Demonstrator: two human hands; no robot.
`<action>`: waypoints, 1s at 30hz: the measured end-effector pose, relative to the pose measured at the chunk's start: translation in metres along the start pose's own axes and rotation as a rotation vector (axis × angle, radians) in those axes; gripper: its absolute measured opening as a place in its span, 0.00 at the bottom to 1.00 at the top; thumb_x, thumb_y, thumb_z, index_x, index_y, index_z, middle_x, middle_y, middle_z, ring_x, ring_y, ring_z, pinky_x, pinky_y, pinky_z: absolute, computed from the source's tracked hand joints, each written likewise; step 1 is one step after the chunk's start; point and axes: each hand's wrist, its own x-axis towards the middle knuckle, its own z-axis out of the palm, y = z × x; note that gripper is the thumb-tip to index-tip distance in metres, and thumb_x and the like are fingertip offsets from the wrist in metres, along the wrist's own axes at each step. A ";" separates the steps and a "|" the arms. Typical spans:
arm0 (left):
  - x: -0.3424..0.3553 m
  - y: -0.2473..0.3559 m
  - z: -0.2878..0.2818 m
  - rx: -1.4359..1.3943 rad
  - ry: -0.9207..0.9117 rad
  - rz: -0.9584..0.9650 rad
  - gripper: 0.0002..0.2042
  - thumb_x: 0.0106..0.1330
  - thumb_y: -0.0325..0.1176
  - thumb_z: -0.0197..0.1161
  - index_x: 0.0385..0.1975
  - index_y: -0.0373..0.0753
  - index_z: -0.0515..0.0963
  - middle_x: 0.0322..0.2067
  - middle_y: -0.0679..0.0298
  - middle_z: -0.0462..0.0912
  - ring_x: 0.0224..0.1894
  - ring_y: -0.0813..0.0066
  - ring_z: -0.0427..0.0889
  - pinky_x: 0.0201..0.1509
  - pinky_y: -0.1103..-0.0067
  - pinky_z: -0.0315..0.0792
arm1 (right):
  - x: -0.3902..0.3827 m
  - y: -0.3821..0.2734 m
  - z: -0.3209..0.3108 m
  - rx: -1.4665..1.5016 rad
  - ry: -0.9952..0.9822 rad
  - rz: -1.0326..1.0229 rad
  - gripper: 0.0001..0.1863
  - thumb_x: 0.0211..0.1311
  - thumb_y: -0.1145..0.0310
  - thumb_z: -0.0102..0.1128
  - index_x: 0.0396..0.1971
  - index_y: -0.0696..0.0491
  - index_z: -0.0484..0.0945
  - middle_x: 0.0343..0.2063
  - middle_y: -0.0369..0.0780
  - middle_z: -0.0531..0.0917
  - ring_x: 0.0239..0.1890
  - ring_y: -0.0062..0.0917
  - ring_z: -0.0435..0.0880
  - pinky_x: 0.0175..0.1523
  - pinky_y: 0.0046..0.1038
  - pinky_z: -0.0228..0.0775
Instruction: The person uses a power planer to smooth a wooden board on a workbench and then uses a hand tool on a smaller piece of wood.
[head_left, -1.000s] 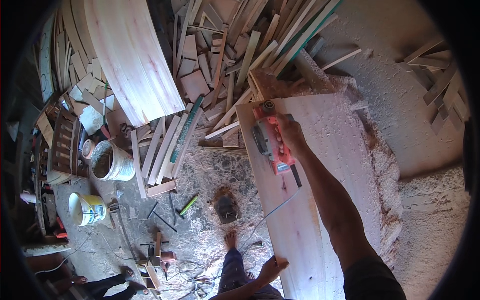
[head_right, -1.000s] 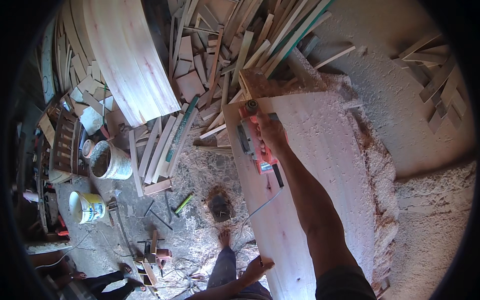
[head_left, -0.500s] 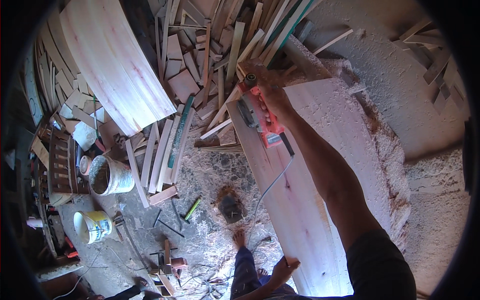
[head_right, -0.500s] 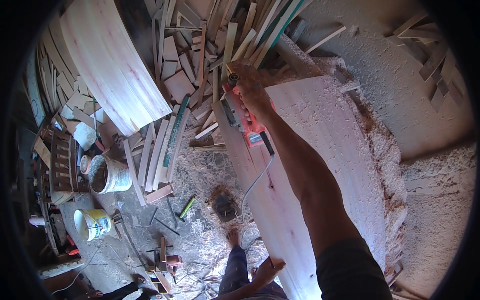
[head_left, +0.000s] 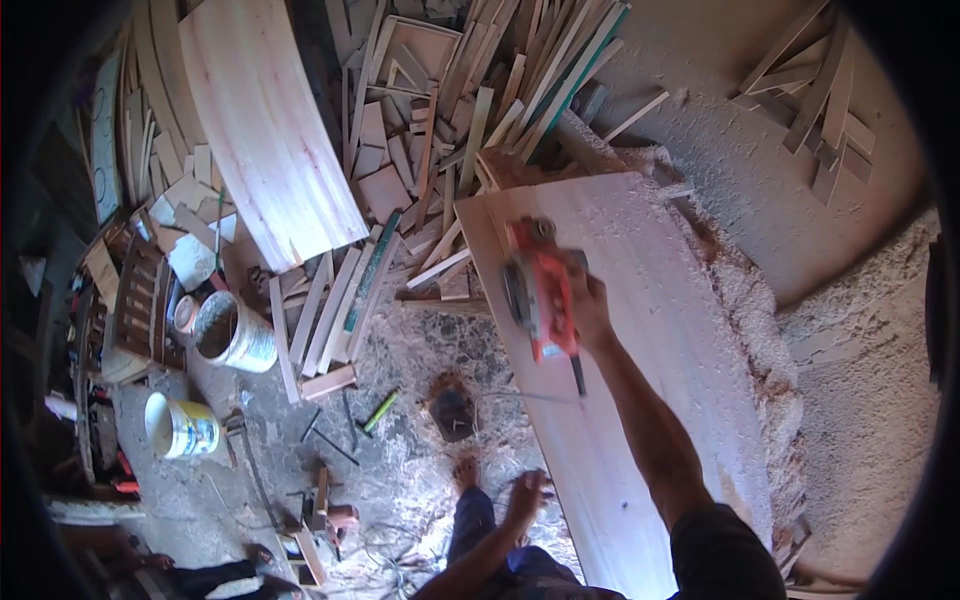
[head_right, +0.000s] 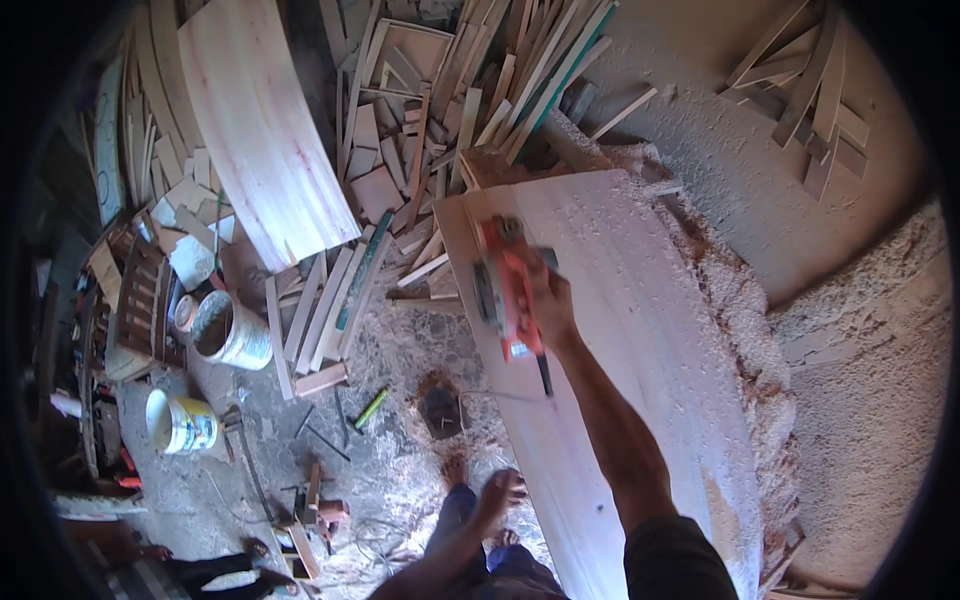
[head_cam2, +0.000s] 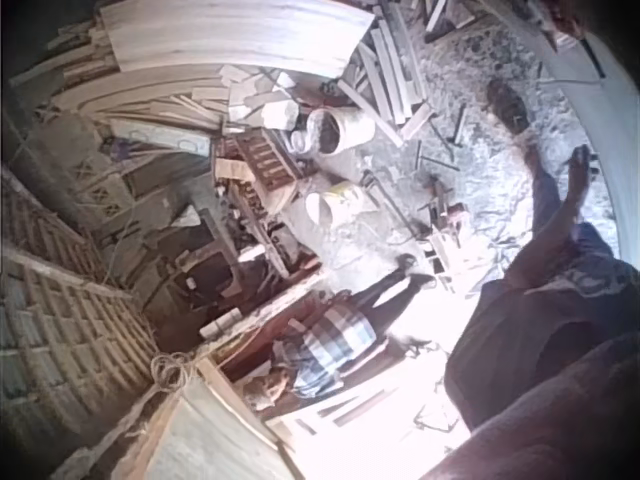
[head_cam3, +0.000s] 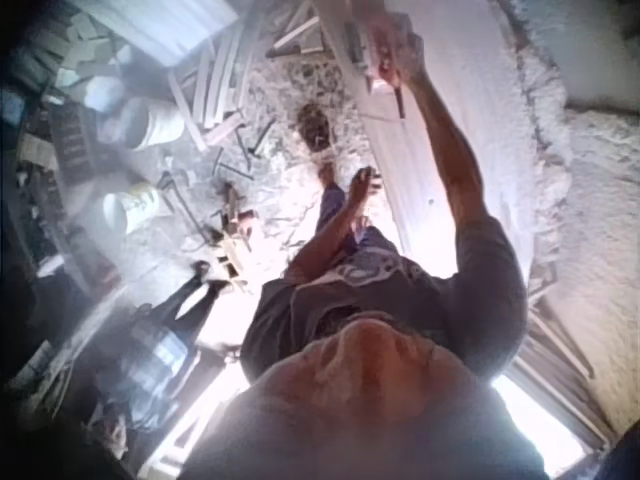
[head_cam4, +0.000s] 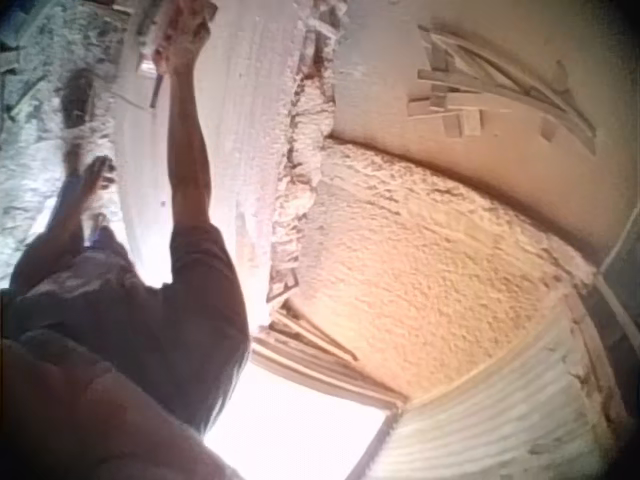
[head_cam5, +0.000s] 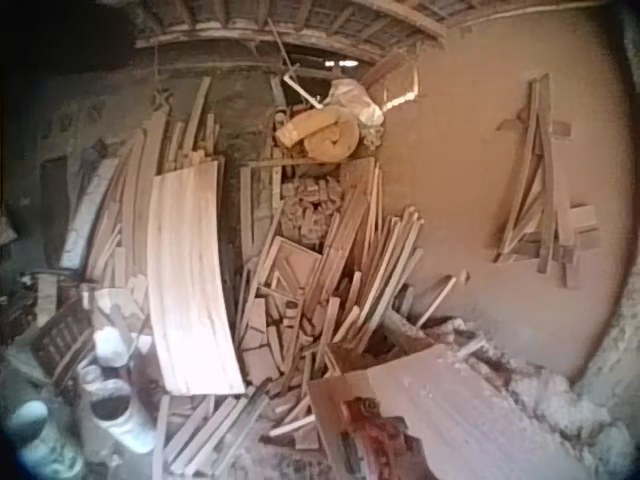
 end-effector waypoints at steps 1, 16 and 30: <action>0.006 -0.018 -0.030 0.589 0.126 0.546 0.16 0.74 0.45 0.58 0.46 0.35 0.76 0.42 0.52 0.84 0.43 0.56 0.84 0.43 0.65 0.77 | -0.054 0.000 -0.017 -0.002 -0.013 0.045 0.28 0.74 0.40 0.51 0.48 0.52 0.82 0.16 0.30 0.71 0.13 0.14 0.69 0.17 0.21 0.61; -0.130 -0.150 0.068 1.807 -0.175 1.353 0.34 0.71 0.45 0.57 0.71 0.29 0.61 0.72 0.47 0.61 0.76 0.50 0.55 0.76 0.56 0.50 | -0.658 0.066 -0.209 0.148 0.368 0.138 0.30 0.79 0.47 0.45 0.60 0.60 0.73 0.38 0.40 0.85 0.31 0.21 0.85 0.32 0.23 0.81; -0.272 -0.343 0.059 1.761 -0.358 1.416 0.33 0.70 0.46 0.58 0.70 0.33 0.64 0.72 0.53 0.62 0.75 0.54 0.57 0.75 0.54 0.52 | -0.862 0.080 -0.244 0.110 0.550 0.066 0.29 0.80 0.49 0.45 0.58 0.62 0.76 0.41 0.39 0.84 0.39 0.21 0.83 0.42 0.24 0.78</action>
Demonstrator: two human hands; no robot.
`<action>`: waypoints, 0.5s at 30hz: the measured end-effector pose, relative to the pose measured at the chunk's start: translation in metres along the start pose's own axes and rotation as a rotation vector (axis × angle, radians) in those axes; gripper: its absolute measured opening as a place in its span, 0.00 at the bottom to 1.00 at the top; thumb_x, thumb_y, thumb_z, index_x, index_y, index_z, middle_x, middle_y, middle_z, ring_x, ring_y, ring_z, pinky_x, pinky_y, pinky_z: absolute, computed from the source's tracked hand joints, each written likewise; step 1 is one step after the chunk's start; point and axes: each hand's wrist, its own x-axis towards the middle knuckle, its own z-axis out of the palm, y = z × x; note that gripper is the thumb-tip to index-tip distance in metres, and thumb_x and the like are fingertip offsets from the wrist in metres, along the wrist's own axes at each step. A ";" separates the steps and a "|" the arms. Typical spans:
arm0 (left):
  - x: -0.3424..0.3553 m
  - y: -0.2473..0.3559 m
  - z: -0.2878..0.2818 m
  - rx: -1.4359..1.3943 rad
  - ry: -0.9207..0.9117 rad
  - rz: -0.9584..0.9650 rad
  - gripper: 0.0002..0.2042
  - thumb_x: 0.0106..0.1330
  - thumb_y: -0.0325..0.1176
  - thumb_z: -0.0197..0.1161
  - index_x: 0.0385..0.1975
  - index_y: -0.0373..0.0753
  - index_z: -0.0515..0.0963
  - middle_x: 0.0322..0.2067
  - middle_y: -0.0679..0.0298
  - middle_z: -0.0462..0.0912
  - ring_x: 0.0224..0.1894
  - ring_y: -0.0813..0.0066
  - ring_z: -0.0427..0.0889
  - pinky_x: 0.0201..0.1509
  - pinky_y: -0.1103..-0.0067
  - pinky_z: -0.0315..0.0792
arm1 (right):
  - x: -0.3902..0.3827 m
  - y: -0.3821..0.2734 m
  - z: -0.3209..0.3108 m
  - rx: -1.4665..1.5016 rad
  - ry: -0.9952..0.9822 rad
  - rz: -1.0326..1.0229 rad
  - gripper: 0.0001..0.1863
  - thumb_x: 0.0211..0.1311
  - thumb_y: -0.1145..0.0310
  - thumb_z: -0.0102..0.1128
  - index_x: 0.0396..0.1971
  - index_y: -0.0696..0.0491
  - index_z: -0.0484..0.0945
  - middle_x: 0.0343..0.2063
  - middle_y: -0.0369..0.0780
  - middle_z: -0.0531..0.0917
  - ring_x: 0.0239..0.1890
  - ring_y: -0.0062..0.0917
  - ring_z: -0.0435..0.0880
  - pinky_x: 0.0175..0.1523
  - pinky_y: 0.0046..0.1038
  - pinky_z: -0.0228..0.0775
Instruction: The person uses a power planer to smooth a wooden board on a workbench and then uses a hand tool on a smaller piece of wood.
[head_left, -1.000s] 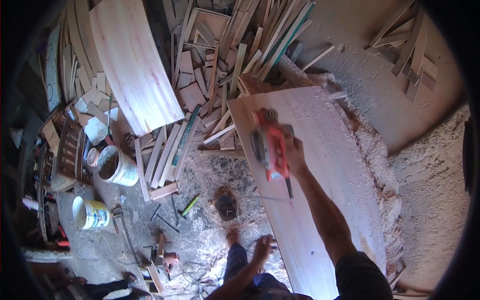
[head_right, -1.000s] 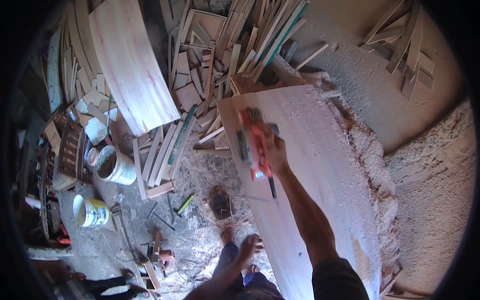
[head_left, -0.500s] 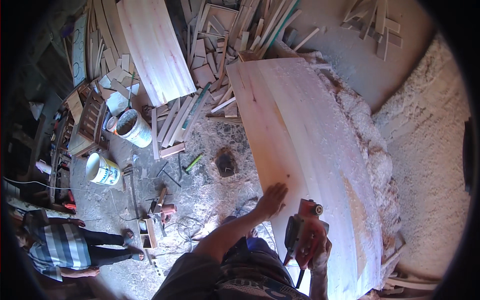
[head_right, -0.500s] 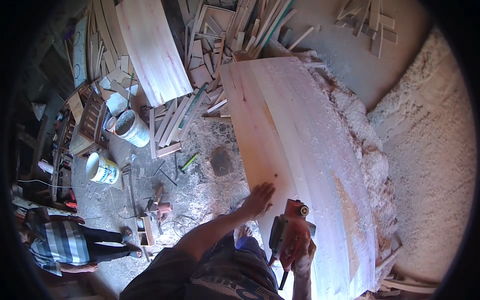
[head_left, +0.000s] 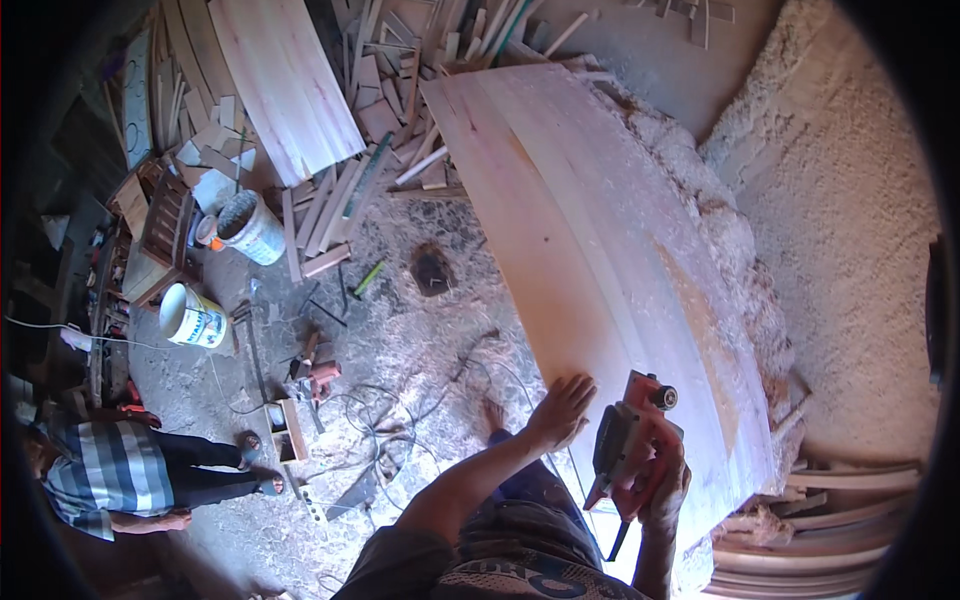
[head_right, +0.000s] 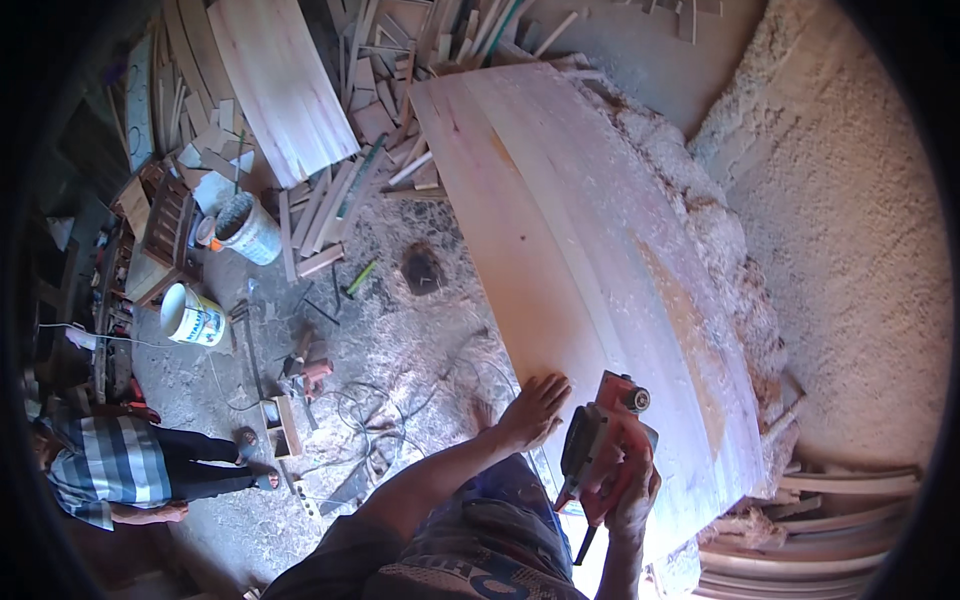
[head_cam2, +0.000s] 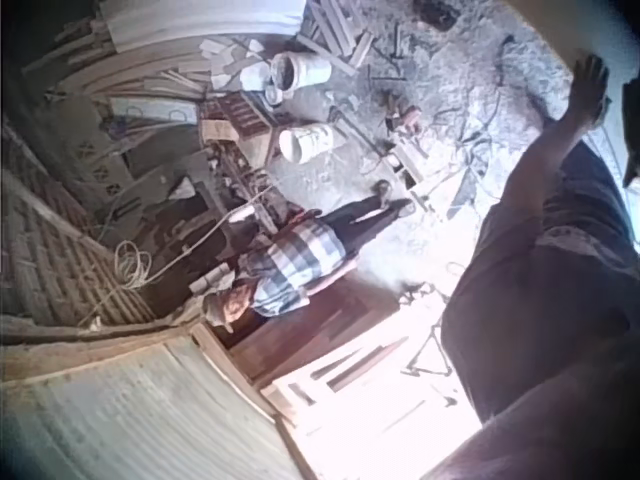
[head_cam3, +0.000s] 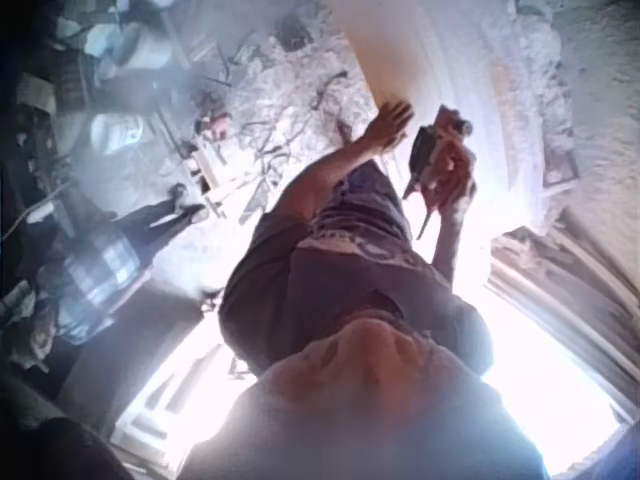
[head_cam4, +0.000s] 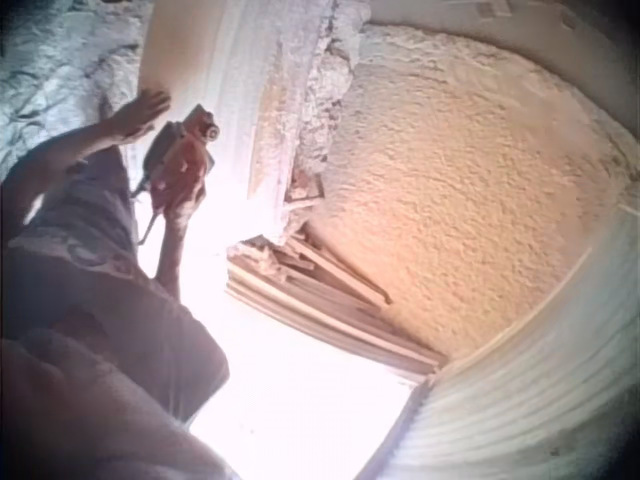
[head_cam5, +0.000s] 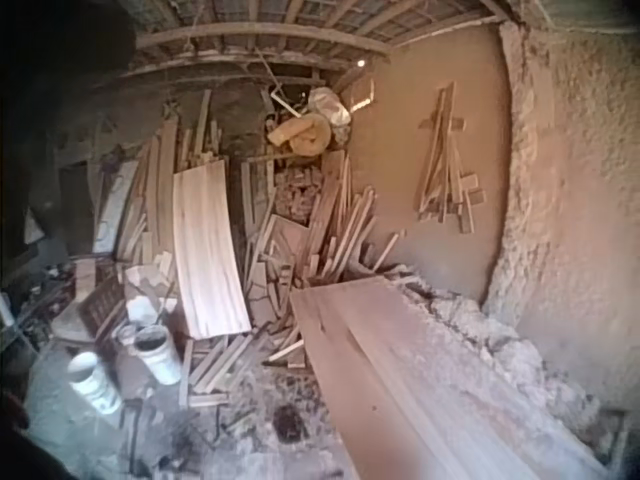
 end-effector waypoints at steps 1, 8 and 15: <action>-0.006 0.013 0.003 0.003 -0.005 0.006 0.33 0.70 0.46 0.59 0.70 0.33 0.64 0.72 0.53 0.62 0.75 0.54 0.57 0.75 0.53 0.52 | -0.011 -0.001 -0.009 -0.010 0.008 0.017 0.29 0.80 0.49 0.45 0.57 0.62 0.76 0.38 0.38 0.84 0.35 0.19 0.82 0.38 0.23 0.76; -0.039 0.098 0.027 -0.023 -0.061 0.070 0.33 0.71 0.47 0.58 0.71 0.36 0.63 0.73 0.54 0.61 0.76 0.57 0.56 0.77 0.52 0.50 | -0.079 -0.010 -0.061 -0.021 0.018 -0.008 0.28 0.79 0.48 0.44 0.55 0.59 0.77 0.29 0.35 0.80 0.26 0.17 0.78 0.28 0.20 0.72; -0.067 0.164 0.043 0.052 -0.145 0.118 0.32 0.73 0.48 0.56 0.72 0.35 0.63 0.74 0.55 0.61 0.76 0.57 0.56 0.75 0.53 0.52 | -0.126 0.006 -0.152 -0.003 -0.050 0.076 0.29 0.81 0.49 0.38 0.66 0.55 0.70 0.58 0.47 0.79 0.53 0.31 0.84 0.55 0.34 0.83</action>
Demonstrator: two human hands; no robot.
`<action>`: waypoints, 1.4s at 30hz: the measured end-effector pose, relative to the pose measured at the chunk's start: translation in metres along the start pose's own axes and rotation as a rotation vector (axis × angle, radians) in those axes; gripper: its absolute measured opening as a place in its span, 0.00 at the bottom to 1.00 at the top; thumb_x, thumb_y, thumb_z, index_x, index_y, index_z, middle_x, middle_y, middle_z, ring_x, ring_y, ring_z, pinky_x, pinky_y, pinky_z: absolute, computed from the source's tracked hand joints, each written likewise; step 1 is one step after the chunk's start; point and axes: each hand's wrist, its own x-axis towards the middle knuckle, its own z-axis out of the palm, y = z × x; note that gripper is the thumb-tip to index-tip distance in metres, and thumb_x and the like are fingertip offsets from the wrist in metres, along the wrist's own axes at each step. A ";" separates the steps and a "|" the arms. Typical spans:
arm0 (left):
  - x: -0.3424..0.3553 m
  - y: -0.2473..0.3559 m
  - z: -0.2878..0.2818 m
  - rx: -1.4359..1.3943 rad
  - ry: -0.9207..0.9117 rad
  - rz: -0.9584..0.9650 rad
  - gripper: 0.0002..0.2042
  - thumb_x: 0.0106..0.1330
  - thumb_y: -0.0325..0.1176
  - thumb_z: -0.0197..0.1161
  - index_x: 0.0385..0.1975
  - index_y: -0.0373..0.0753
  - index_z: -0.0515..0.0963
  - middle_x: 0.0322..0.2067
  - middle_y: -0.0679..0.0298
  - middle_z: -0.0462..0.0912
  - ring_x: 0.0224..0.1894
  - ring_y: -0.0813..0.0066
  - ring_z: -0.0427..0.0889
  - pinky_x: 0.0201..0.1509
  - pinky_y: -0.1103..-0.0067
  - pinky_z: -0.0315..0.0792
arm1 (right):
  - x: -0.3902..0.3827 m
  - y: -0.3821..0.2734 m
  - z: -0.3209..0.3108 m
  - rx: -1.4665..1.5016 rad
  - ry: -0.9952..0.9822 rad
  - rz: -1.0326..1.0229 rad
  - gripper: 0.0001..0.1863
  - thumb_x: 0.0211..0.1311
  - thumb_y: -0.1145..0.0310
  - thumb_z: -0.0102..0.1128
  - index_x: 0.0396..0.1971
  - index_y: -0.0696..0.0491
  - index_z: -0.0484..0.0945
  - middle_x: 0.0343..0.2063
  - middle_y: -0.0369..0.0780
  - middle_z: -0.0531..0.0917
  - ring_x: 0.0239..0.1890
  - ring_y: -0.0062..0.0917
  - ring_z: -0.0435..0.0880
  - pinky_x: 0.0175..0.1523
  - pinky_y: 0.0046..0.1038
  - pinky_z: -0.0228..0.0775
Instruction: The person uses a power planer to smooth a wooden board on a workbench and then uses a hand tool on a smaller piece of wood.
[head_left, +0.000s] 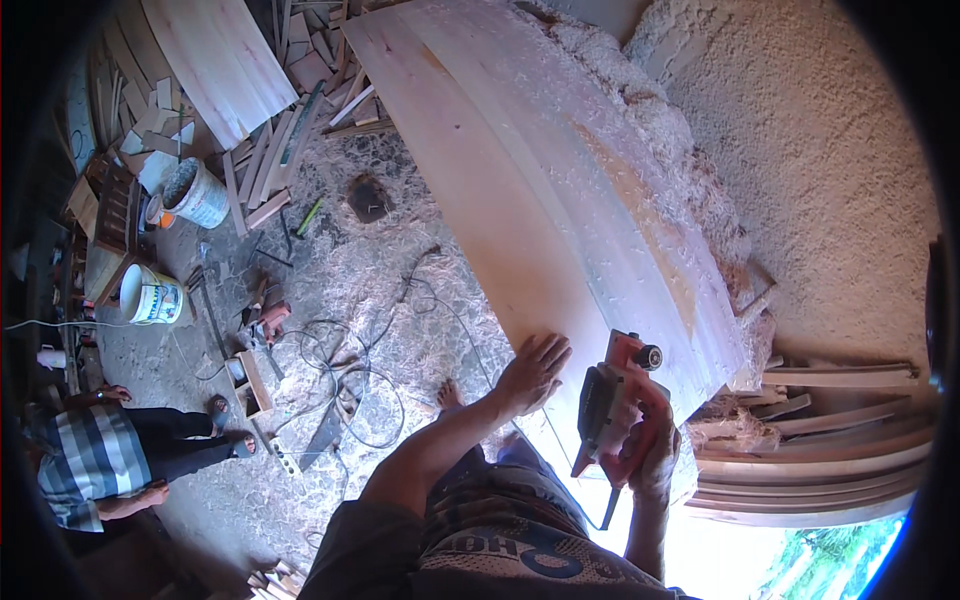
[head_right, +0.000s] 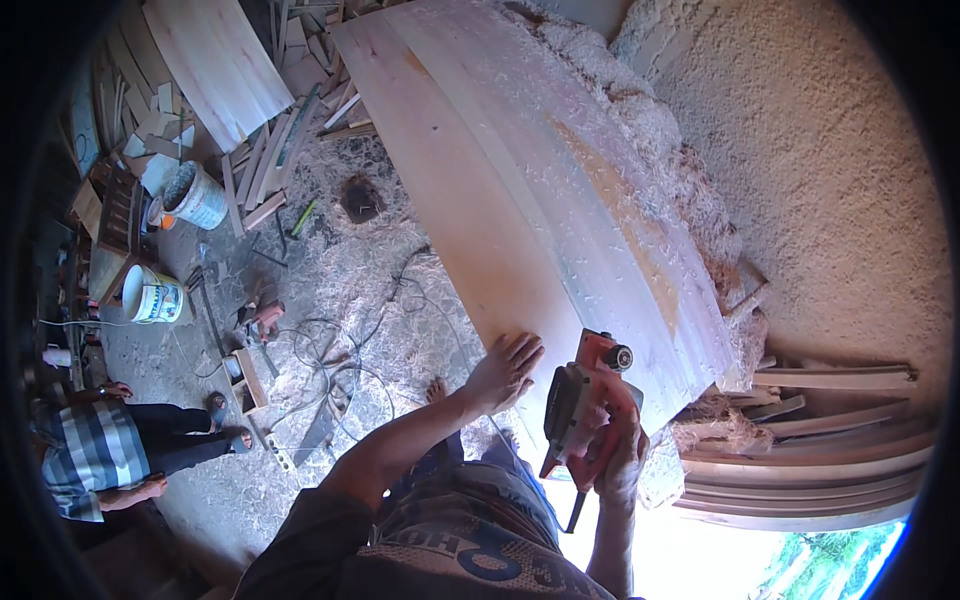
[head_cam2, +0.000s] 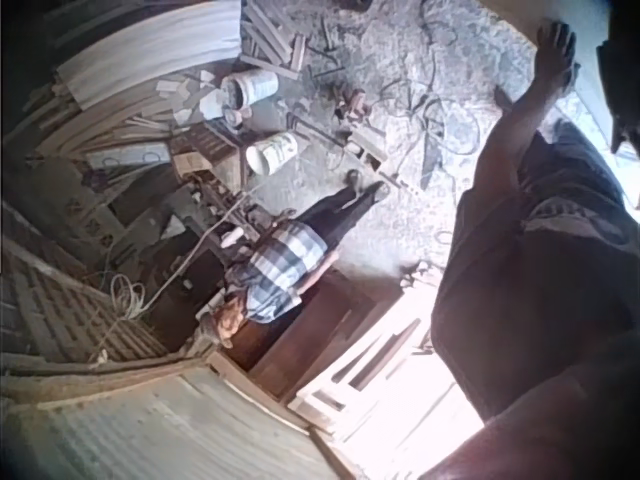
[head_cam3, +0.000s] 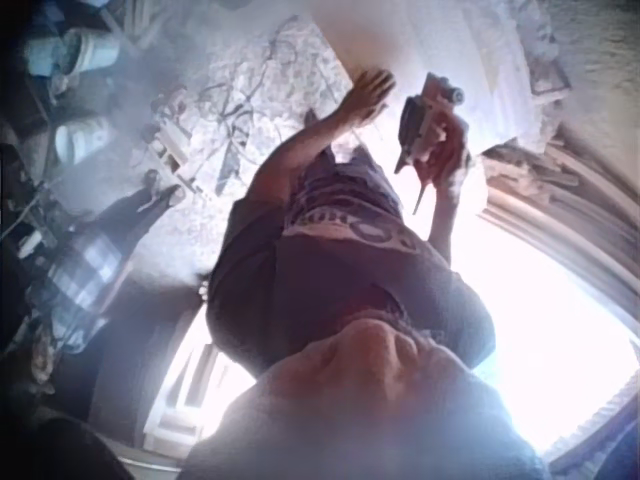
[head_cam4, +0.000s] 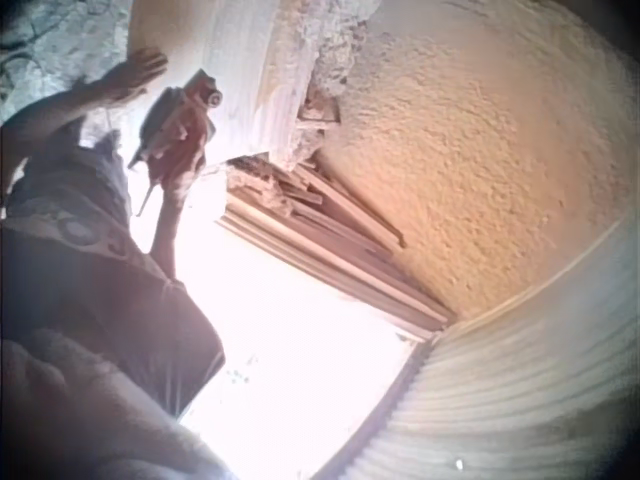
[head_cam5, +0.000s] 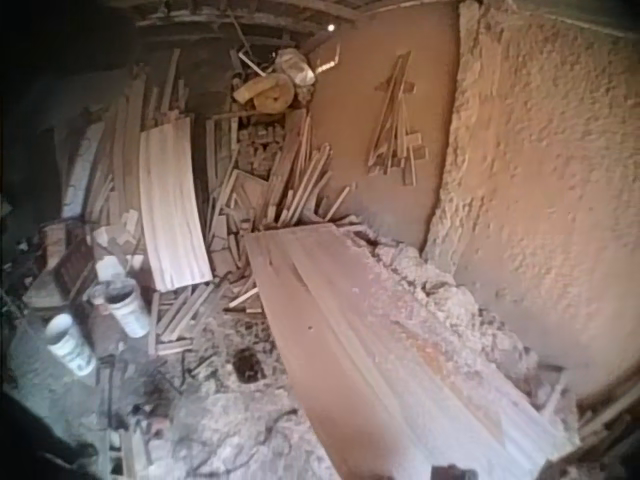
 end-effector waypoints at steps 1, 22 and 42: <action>-0.002 0.011 0.001 0.017 -0.011 0.007 0.33 0.73 0.48 0.56 0.72 0.35 0.63 0.74 0.55 0.61 0.76 0.57 0.56 0.75 0.53 0.52 | -0.006 0.001 -0.010 0.000 -0.004 -0.012 0.29 0.81 0.49 0.38 0.66 0.55 0.70 0.58 0.47 0.79 0.54 0.31 0.85 0.55 0.34 0.83; -0.099 0.260 0.084 -0.859 0.413 -0.939 0.41 0.70 0.47 0.63 0.74 0.30 0.52 0.75 0.42 0.53 0.78 0.47 0.50 0.79 0.59 0.49 | -0.137 0.067 -0.219 -0.558 -0.279 0.038 0.29 0.71 0.41 0.56 0.34 0.58 0.80 0.15 0.33 0.76 0.16 0.16 0.75 0.21 0.24 0.65; -0.052 0.282 0.093 -1.302 0.659 -1.057 0.64 0.55 0.61 0.74 0.75 0.23 0.39 0.76 0.33 0.37 0.80 0.45 0.36 0.82 0.62 0.39 | -0.116 0.097 -0.211 -0.697 -0.474 -0.135 0.26 0.74 0.47 0.53 0.35 0.59 0.77 0.15 0.44 0.76 0.18 0.29 0.79 0.25 0.36 0.67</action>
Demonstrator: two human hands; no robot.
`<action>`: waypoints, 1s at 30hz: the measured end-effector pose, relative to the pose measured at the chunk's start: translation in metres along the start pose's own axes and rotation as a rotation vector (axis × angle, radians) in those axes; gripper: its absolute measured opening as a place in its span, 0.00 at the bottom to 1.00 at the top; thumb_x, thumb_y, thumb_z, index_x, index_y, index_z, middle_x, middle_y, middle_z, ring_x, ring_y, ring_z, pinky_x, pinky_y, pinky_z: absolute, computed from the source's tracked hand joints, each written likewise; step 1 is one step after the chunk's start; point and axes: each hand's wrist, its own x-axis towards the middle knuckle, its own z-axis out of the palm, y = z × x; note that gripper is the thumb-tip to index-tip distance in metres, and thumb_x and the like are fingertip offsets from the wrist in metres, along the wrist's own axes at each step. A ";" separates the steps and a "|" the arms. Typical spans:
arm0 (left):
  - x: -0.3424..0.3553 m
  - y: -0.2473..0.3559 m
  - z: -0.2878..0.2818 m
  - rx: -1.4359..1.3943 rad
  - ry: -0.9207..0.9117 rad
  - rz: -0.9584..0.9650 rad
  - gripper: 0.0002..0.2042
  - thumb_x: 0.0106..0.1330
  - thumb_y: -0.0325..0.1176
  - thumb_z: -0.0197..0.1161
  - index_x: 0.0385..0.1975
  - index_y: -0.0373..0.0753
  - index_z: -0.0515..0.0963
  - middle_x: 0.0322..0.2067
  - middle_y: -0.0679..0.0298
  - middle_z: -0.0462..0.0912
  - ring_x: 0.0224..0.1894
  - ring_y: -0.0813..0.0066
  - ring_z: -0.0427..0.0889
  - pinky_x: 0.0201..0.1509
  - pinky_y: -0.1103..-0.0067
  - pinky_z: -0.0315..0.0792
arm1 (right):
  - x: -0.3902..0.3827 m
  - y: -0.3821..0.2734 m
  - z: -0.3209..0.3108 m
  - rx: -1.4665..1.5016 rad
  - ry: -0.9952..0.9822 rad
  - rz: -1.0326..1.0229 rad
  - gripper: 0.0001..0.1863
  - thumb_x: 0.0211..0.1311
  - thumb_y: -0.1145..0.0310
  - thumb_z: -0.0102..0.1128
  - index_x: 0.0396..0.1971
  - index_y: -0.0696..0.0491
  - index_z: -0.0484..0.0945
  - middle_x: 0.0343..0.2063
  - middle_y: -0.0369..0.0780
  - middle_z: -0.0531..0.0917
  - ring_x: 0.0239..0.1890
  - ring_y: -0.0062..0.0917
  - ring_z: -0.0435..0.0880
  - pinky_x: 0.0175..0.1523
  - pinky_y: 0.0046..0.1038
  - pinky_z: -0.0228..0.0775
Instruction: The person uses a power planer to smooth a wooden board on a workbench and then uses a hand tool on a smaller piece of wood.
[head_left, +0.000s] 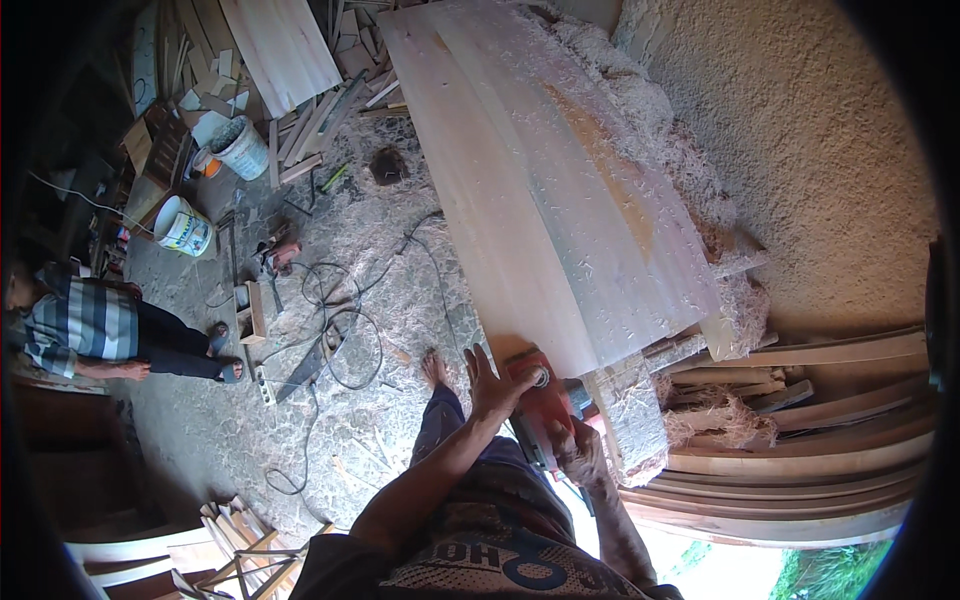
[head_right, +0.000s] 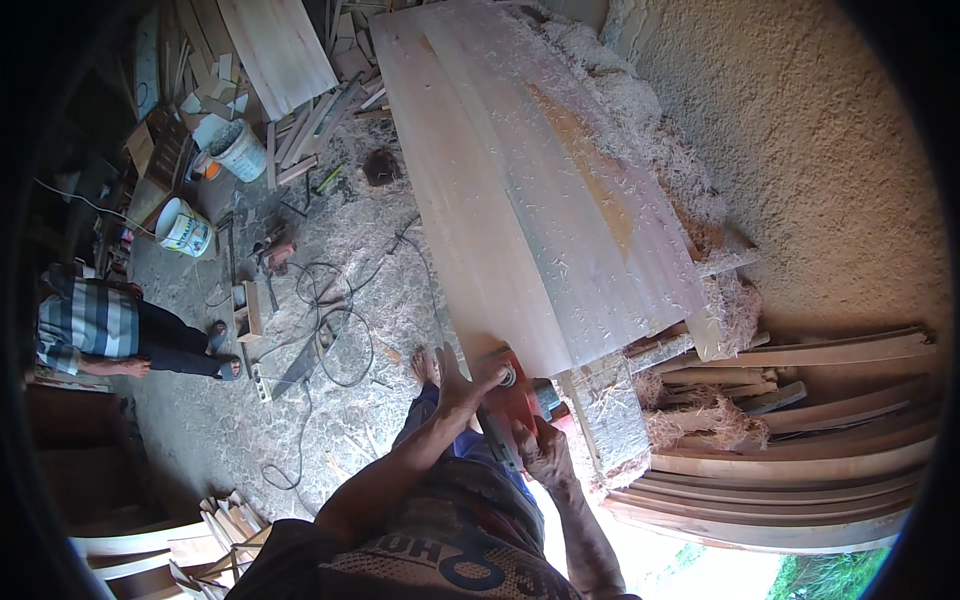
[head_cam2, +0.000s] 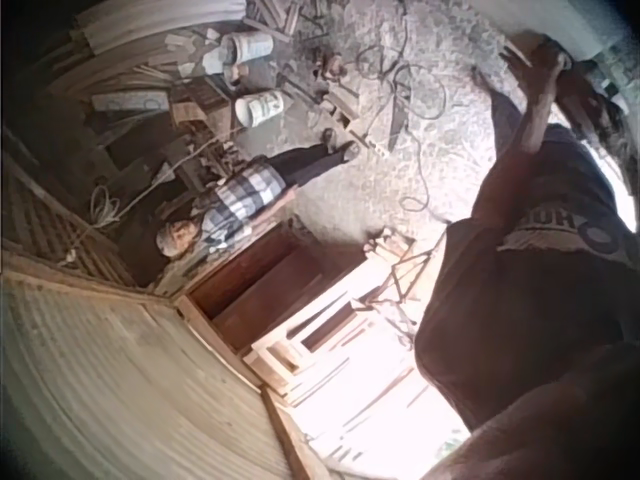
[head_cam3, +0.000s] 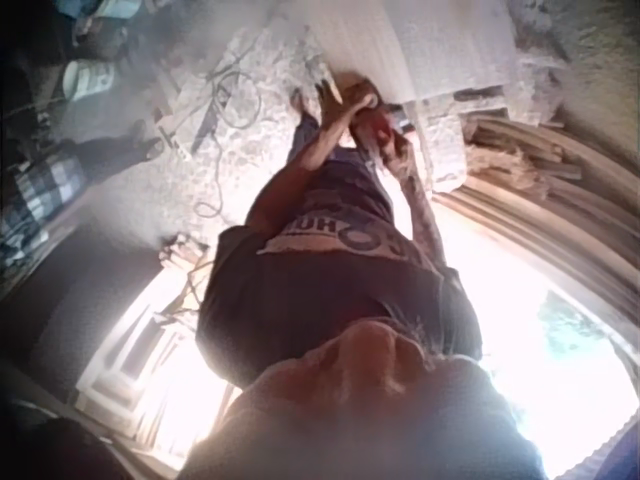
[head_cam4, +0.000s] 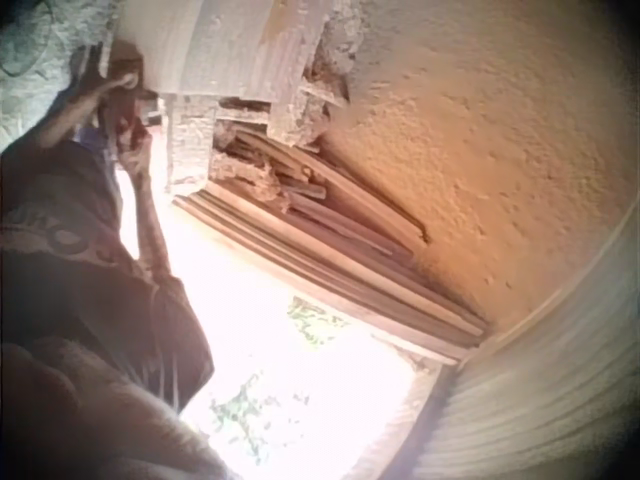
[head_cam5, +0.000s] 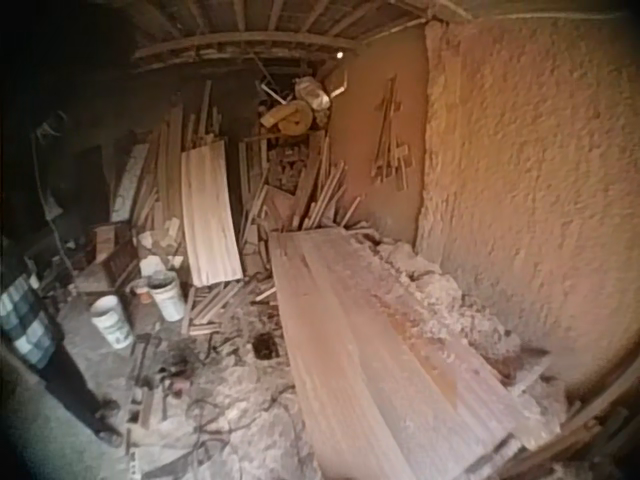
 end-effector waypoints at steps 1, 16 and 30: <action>0.002 0.000 -0.001 0.001 0.000 0.004 0.64 0.54 0.61 0.74 0.75 0.23 0.39 0.76 0.33 0.37 0.80 0.44 0.36 0.82 0.62 0.39 | 0.001 -0.001 0.000 -0.010 0.004 -0.003 0.26 0.74 0.47 0.53 0.34 0.59 0.77 0.15 0.44 0.75 0.18 0.29 0.79 0.25 0.36 0.67; 0.011 -0.009 0.001 -0.021 0.001 0.011 0.66 0.51 0.60 0.77 0.75 0.24 0.38 0.75 0.32 0.35 0.80 0.42 0.35 0.81 0.62 0.40 | 0.006 -0.007 0.000 -0.052 0.006 -0.005 0.31 0.73 0.39 0.52 0.35 0.58 0.76 0.16 0.43 0.74 0.18 0.28 0.76 0.26 0.37 0.67; 0.051 -0.001 -0.009 -0.021 0.042 0.057 0.68 0.49 0.59 0.79 0.75 0.24 0.37 0.75 0.31 0.33 0.80 0.41 0.34 0.81 0.61 0.41 | 0.049 -0.018 0.006 -0.048 -0.022 0.007 0.34 0.72 0.35 0.47 0.40 0.57 0.78 0.19 0.44 0.75 0.21 0.30 0.76 0.28 0.37 0.68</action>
